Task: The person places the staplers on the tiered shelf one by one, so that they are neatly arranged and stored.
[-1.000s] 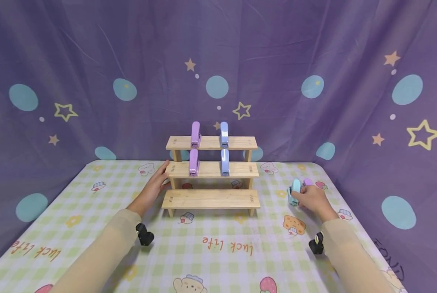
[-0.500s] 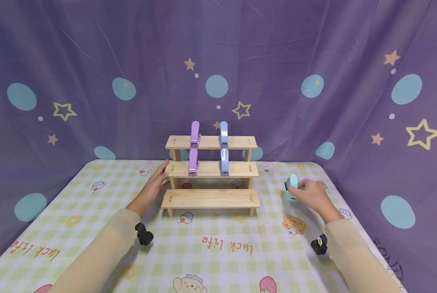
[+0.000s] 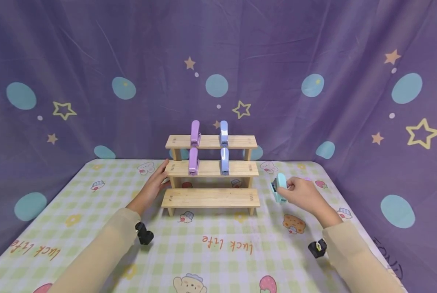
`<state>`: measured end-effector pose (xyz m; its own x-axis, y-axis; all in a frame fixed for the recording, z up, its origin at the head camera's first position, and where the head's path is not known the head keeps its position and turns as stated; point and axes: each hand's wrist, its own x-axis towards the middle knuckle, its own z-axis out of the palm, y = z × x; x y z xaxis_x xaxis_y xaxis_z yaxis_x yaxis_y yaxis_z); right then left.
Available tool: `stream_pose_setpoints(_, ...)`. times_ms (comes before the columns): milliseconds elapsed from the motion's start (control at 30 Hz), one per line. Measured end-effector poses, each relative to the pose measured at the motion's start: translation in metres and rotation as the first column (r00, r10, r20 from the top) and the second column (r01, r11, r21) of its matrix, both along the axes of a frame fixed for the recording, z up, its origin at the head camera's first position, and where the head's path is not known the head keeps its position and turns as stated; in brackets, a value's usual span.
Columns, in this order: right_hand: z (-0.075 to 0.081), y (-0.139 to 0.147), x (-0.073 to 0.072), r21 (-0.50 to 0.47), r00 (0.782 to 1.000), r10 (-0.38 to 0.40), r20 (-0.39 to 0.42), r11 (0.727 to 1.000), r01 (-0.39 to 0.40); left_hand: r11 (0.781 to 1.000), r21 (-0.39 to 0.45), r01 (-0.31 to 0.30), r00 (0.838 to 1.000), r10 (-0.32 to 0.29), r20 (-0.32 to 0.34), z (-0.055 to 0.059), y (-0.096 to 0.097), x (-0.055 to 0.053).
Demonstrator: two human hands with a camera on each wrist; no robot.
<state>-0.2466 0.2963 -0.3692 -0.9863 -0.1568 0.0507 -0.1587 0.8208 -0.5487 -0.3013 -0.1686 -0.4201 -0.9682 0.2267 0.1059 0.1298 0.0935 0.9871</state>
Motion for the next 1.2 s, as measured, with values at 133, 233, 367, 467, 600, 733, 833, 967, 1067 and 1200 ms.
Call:
stream_pose_setpoints(133, 0.003, -0.010, 0.004, -0.032, 0.999, 0.041, 0.010, 0.999, -0.041, 1.000, -0.007, -0.006, 1.000, 0.006, -0.017, -0.002, -0.001, 0.000)
stream_pose_setpoints(233, 0.005, -0.018, 0.008, -0.040, 0.998, 0.062, 0.011, 0.997, -0.061, 1.000, -0.005, -0.018, 1.000, 0.018, -0.017, -0.003, -0.001, 0.001)
stream_pose_setpoints(367, 0.007, -0.031, 0.011, -0.057, 0.995, 0.095, -0.011, 0.994, -0.095, 1.000, -0.002, -0.026, 1.000, 0.026, -0.017, -0.004, -0.001, 0.000)
stream_pose_setpoints(467, 0.006, -0.041, 0.012, -0.061, 0.993, 0.120, -0.017, 0.991, -0.120, 1.000, -0.005, -0.019, 1.000, 0.019, -0.020, -0.004, -0.001, 0.000)
stream_pose_setpoints(600, 0.004, -0.054, 0.010, -0.090, 0.990, 0.141, 0.017, 0.986, -0.139, 1.000, -0.019, -0.016, 1.000, 0.016, -0.019, -0.004, -0.002, -0.001)
stream_pose_setpoints(733, 0.001, -0.068, 0.006, -0.140, 0.984, 0.174, 0.040, 0.976, -0.167, 1.000, -0.024, -0.019, 1.000, 0.018, -0.018, -0.003, -0.002, -0.001)
stream_pose_setpoints(833, -0.001, -0.080, 0.003, -0.155, 0.978, 0.205, 0.033, 0.968, -0.198, 1.000, -0.019, -0.017, 1.000, 0.016, -0.022, -0.003, -0.002, -0.001)
stream_pose_setpoints(967, -0.004, -0.095, 0.000, -0.150, 0.973, 0.232, 0.003, 0.962, -0.229, 1.000, -0.015, -0.011, 1.000, 0.011, -0.025, -0.003, -0.002, -0.002)
stream_pose_setpoints(1067, -0.006, -0.107, -0.001, -0.165, 0.968, 0.253, -0.011, 0.954, -0.251, 1.000, -0.017, -0.012, 1.000, 0.011, -0.023, -0.003, -0.002, -0.002)
stream_pose_setpoints(1200, -0.009, -0.122, -0.001, -0.205, 0.962, 0.272, -0.009, 0.941, -0.268, 1.000, -0.020, -0.012, 1.000, 0.012, -0.020, -0.003, -0.002, -0.002)
